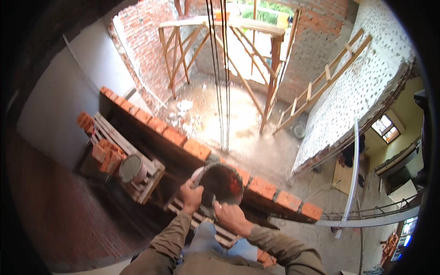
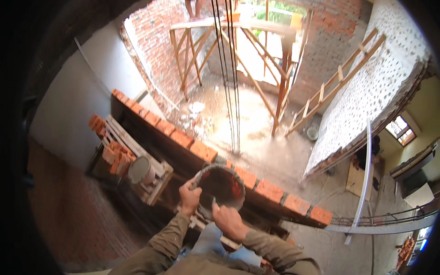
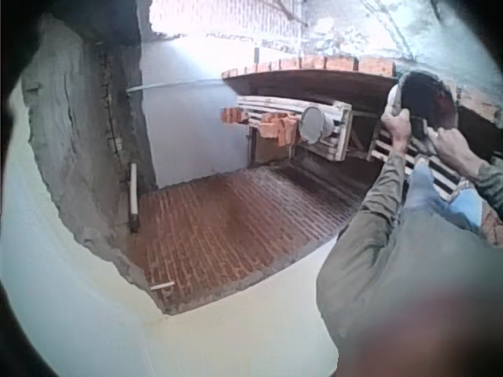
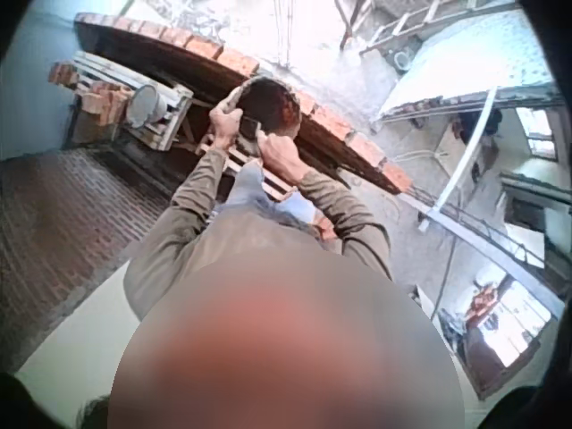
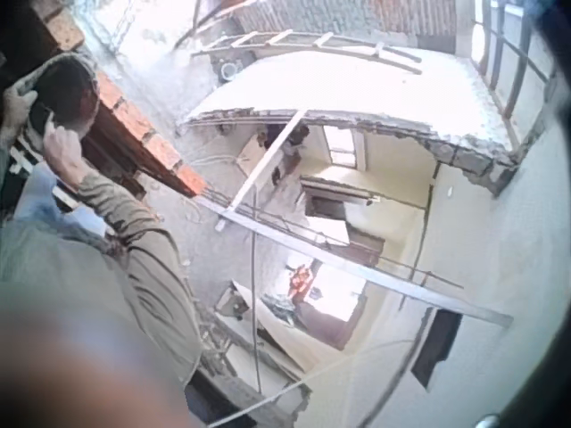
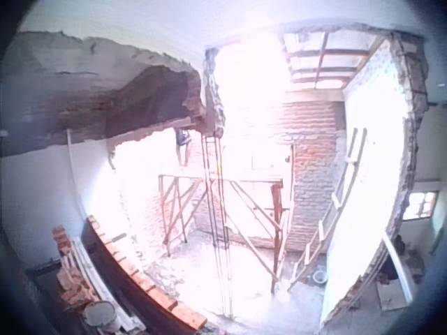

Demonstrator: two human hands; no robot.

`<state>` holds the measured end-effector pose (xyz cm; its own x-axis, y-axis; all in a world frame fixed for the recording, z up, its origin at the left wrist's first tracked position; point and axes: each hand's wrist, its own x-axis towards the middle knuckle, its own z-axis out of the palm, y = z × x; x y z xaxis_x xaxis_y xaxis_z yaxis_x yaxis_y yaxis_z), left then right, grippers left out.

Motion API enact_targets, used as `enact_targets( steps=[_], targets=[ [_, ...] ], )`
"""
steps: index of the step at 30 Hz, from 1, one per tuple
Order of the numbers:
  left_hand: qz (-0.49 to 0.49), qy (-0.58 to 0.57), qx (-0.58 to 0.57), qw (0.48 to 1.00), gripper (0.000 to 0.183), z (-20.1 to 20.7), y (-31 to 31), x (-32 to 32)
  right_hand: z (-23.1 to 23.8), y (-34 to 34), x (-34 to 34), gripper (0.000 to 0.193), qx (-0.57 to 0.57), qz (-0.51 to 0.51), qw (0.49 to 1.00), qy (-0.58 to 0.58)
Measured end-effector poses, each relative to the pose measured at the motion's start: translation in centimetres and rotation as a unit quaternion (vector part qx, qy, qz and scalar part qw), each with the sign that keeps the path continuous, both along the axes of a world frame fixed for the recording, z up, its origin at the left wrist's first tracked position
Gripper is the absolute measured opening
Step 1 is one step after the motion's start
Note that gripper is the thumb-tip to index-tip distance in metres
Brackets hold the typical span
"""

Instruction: The person scoops mortar from a bucket with a trowel and spreads it along a brick course on a wooden scaffold. They place red bricks one by one onto the mortar, tap them into alignment, and continue the process along the wall.

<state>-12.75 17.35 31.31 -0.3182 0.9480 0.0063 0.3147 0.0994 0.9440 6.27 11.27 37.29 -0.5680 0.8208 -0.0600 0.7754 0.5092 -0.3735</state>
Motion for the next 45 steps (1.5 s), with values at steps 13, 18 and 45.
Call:
enact_targets(
  steps=[13, 18, 45],
  targets=[
    [-0.076, -0.121, 0.040, 0.989, 0.007, 3.5, 1.3, 3.6, 2.3, -4.7, 5.7, 0.047, -0.264, -0.197, 0.943, 0.042],
    [-0.122, -0.064, 0.027, 0.990, 0.022, 5.0, 0.5, 4.7, 3.5, -3.2, 6.5, 0.034, -0.049, -0.312, 0.947, -0.059],
    [-0.126, -0.141, 0.156, 0.969, 0.006, 9.2, -1.9, 9.4, 6.7, -7.0, 9.9, 0.034, -0.014, -0.346, 0.936, -0.057]
  ],
)
